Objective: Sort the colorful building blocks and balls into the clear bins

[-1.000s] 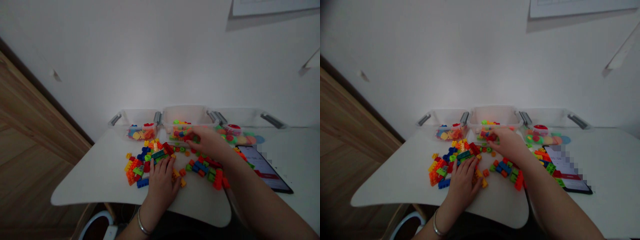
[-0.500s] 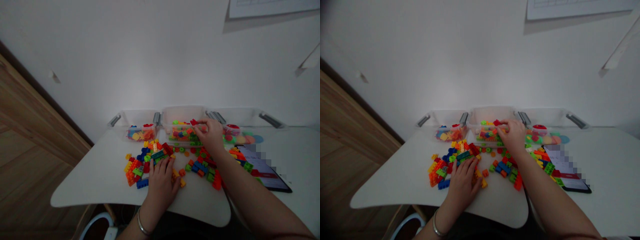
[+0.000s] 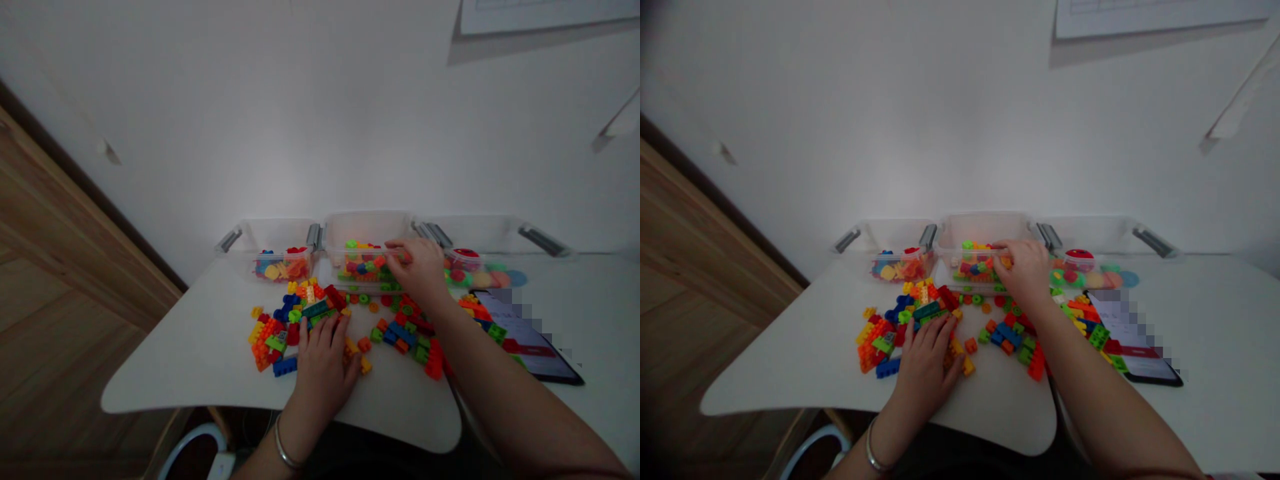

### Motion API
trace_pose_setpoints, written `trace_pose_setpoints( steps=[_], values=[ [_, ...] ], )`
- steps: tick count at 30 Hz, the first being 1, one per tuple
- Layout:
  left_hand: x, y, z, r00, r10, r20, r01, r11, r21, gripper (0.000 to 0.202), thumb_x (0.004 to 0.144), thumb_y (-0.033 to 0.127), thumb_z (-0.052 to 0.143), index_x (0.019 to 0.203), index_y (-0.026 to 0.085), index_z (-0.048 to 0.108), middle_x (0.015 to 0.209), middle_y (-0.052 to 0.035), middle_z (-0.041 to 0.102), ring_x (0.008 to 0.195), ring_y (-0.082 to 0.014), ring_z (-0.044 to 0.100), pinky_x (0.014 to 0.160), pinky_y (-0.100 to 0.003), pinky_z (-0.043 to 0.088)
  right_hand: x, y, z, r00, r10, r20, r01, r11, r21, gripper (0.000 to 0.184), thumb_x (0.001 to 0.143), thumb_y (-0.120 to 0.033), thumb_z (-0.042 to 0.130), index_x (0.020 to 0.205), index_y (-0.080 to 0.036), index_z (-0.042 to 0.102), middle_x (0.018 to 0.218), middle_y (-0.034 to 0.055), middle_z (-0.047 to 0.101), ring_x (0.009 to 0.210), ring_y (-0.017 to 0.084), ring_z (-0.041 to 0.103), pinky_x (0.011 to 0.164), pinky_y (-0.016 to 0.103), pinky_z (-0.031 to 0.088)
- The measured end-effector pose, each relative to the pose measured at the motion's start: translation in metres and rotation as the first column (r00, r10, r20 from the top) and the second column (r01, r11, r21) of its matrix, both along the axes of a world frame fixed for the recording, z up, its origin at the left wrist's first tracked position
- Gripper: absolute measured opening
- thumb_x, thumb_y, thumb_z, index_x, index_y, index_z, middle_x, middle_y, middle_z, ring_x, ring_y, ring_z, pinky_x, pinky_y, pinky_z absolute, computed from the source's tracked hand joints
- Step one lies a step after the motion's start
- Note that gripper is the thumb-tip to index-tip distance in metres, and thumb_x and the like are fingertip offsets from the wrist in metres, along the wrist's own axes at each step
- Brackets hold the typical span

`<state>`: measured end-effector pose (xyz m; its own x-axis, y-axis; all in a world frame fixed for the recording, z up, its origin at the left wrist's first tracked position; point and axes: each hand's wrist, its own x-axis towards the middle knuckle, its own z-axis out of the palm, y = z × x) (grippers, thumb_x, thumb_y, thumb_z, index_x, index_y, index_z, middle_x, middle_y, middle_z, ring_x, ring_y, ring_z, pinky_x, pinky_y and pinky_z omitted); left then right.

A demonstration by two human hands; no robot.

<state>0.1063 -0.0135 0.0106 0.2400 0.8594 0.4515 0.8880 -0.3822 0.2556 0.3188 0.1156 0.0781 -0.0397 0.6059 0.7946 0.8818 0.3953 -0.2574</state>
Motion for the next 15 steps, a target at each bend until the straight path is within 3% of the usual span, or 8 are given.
trace_pose_setpoints(
  steps=[4,7,11,15],
  values=[
    [0.000,0.000,0.001,1.000,0.000,0.004,0.000,1.000,-0.001,0.051,0.089,0.036,0.054,0.138,0.020,0.050,0.132,-0.0101,0.060,0.121,-0.0285,0.054,0.116,-0.064,0.020,-0.003,-0.010,0.011,0.994,0.093,-0.055,-0.087,0.991,0.097,0.019,0.085,-0.031,0.057,0.097,-0.021,0.068,0.096,0.0072,0.072,0.094,0.026,0.062,0.089,0.042,0.043],
    [0.001,-0.001,0.001,1.000,0.002,0.004,-0.002,1.000,0.003,0.051,0.089,0.036,0.055,0.137,0.019,0.050,0.132,-0.0105,0.060,0.121,-0.0288,0.054,0.116,-0.063,0.020,-0.009,-0.019,0.019,0.966,0.251,-0.067,-0.245,0.965,0.090,0.017,0.087,-0.030,0.055,0.096,-0.021,0.066,0.090,0.0059,0.071,0.082,0.021,0.063,0.080,0.036,0.047],
    [0.001,-0.001,0.000,1.000,0.004,0.015,-0.004,1.000,0.001,0.051,0.088,0.035,0.056,0.137,0.019,0.051,0.132,-0.0107,0.060,0.122,-0.0290,0.054,0.116,-0.063,0.019,-0.018,-0.024,0.016,0.876,0.483,0.000,-0.477,0.865,-0.158,0.014,0.089,-0.025,0.055,0.095,-0.020,0.067,0.091,0.0052,0.071,0.082,0.018,0.064,0.077,0.031,0.049],
    [0.001,0.000,-0.001,1.000,0.007,0.011,-0.007,1.000,0.005,0.052,0.088,0.036,0.056,0.136,0.019,0.051,0.132,-0.0107,0.061,0.121,-0.0294,0.054,0.116,-0.064,0.020,-0.028,-0.024,0.004,0.767,0.631,0.114,-0.495,0.696,-0.519,0.021,0.088,-0.024,0.058,0.105,-0.024,0.069,0.104,0.0052,0.070,0.096,0.020,0.064,0.083,0.033,0.050]
  ],
)
